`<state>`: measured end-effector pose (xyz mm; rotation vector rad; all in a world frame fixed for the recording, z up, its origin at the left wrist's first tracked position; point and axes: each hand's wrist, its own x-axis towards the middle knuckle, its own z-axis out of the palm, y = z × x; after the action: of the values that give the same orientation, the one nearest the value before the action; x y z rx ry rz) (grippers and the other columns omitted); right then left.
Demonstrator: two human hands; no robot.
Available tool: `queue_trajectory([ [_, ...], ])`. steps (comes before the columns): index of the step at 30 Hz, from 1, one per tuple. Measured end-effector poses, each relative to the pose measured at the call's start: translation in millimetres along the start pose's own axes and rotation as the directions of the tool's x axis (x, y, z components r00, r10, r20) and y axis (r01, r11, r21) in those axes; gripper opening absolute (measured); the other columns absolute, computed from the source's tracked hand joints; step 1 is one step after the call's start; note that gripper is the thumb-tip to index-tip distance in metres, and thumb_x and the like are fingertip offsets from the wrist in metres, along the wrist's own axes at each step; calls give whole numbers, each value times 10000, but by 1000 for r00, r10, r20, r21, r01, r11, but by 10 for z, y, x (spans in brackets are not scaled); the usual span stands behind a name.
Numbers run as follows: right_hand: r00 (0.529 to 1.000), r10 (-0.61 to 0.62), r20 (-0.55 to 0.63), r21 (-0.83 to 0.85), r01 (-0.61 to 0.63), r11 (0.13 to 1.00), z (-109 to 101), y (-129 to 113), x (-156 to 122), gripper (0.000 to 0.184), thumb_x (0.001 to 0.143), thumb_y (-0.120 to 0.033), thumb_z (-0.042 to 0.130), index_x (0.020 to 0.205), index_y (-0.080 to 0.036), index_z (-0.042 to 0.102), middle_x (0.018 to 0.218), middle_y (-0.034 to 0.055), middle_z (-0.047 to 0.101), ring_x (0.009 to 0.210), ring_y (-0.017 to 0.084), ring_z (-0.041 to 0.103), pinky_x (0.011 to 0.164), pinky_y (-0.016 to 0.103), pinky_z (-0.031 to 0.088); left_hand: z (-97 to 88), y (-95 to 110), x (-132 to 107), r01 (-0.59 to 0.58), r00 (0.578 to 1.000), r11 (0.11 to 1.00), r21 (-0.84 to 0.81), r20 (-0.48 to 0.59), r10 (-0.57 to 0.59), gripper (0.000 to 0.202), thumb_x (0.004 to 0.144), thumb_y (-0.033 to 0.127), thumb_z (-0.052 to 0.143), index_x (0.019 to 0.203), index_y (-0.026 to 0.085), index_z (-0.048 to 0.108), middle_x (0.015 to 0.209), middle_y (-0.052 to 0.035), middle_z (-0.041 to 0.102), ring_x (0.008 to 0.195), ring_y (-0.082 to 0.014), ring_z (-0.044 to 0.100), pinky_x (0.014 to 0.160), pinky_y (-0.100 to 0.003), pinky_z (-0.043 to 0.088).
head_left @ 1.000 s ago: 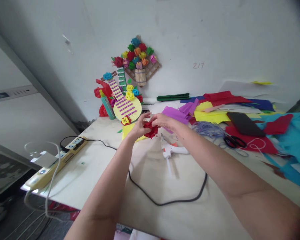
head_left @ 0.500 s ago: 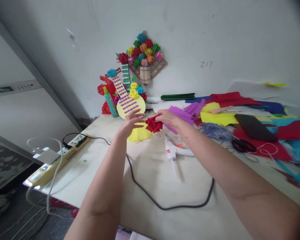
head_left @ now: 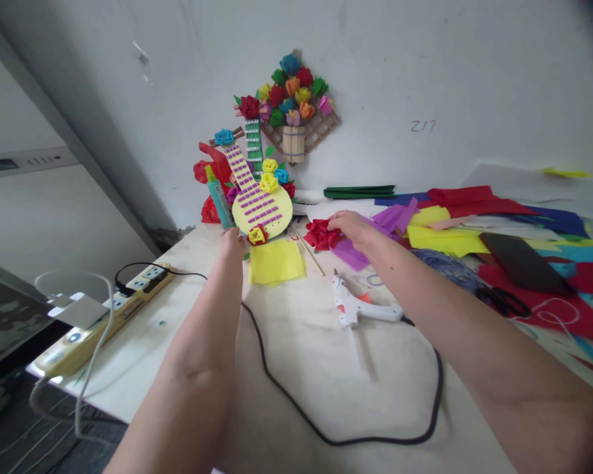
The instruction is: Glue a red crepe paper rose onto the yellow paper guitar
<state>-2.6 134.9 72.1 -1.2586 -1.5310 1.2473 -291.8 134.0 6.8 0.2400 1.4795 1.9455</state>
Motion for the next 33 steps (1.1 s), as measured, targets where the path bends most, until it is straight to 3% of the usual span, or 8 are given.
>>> queue_trajectory([
  [6,1000,22,14,20,-22,1000,-17,50,65,98,602,-83,550,657,-164,555,489,-18,545,462,117,496,482,255,373,182,-44,276,-12,995,1000,-29,101,15,200,667,116,553,831,207,483,668,8,535,637,-143,567,619,-265,459],
  [10,997,69,31,44,-70,997,1,66,84,113,612,-70,549,668,-167,542,485,-27,528,452,110,493,476,245,375,215,-36,317,11,989,990,-140,147,9,298,632,18,498,872,190,537,706,-13,585,714,-149,592,704,-280,495],
  [14,996,78,33,88,-81,993,28,67,72,139,604,-44,539,689,-153,536,476,-32,514,434,95,481,472,231,384,231,-38,199,25,965,967,-254,258,42,374,653,-22,486,953,187,566,820,-45,646,835,-172,625,747,-300,517],
  [20,997,71,41,118,-75,990,7,71,55,139,610,-50,525,700,-156,535,459,-37,508,423,93,477,456,226,382,268,-27,56,11,956,947,-320,280,84,349,753,11,497,1017,233,550,902,-21,671,893,-157,634,776,-311,538],
  [26,998,33,46,163,-40,986,-56,5,-15,135,598,-69,535,701,-155,539,464,-24,537,427,104,499,466,236,395,268,69,-130,-84,917,923,-375,333,219,257,778,32,528,957,209,580,893,-31,685,776,-126,638,733,-265,535],
  [33,1000,-21,3,345,18,938,-171,-116,-283,134,596,-83,525,705,-159,532,483,-32,558,414,108,524,446,230,426,114,159,-590,-35,844,941,-336,494,208,199,762,70,594,925,185,593,812,-14,688,677,-109,634,709,-249,535],
])
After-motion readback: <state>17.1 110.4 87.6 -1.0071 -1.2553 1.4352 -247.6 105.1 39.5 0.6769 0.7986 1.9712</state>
